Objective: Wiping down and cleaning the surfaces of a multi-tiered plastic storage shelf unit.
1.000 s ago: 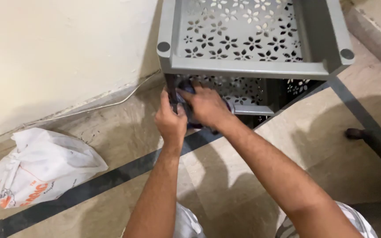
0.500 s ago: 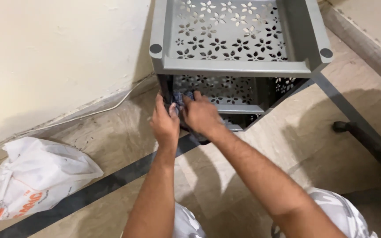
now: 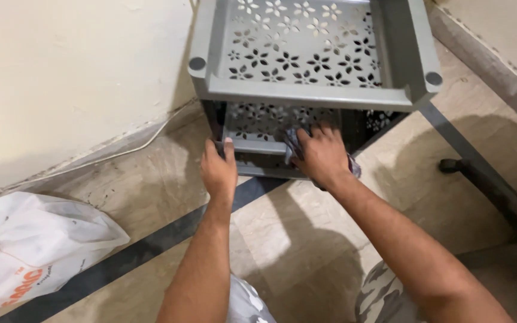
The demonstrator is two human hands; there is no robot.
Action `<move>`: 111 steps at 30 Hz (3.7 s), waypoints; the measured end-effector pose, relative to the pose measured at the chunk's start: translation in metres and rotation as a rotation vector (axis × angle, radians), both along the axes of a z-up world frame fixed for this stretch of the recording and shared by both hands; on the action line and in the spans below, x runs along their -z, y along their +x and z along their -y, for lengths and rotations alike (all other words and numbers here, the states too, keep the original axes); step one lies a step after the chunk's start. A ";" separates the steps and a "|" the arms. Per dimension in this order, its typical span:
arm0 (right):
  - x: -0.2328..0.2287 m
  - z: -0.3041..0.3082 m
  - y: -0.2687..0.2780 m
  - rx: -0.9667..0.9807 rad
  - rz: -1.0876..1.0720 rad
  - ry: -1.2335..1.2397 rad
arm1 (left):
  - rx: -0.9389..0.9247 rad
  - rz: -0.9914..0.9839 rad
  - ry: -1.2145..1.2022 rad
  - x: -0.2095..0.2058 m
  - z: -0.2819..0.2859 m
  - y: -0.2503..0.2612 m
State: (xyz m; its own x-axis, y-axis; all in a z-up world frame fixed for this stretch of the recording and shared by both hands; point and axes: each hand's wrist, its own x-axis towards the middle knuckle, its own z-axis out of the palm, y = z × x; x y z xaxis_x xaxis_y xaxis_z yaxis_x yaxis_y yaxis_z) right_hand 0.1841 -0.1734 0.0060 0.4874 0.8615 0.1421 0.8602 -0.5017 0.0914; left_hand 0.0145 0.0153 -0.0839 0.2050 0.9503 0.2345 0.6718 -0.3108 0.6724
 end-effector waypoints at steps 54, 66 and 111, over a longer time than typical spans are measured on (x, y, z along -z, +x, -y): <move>-0.046 0.005 -0.120 0.883 -1.388 0.655 | 0.963 -0.348 0.308 -0.112 -0.038 0.103; -0.009 0.003 -0.136 0.780 -1.448 0.573 | 0.900 -0.400 0.366 -0.058 -0.034 0.075; 0.220 -0.093 0.035 0.637 -1.114 0.178 | 0.661 -0.432 0.331 -0.074 0.038 0.083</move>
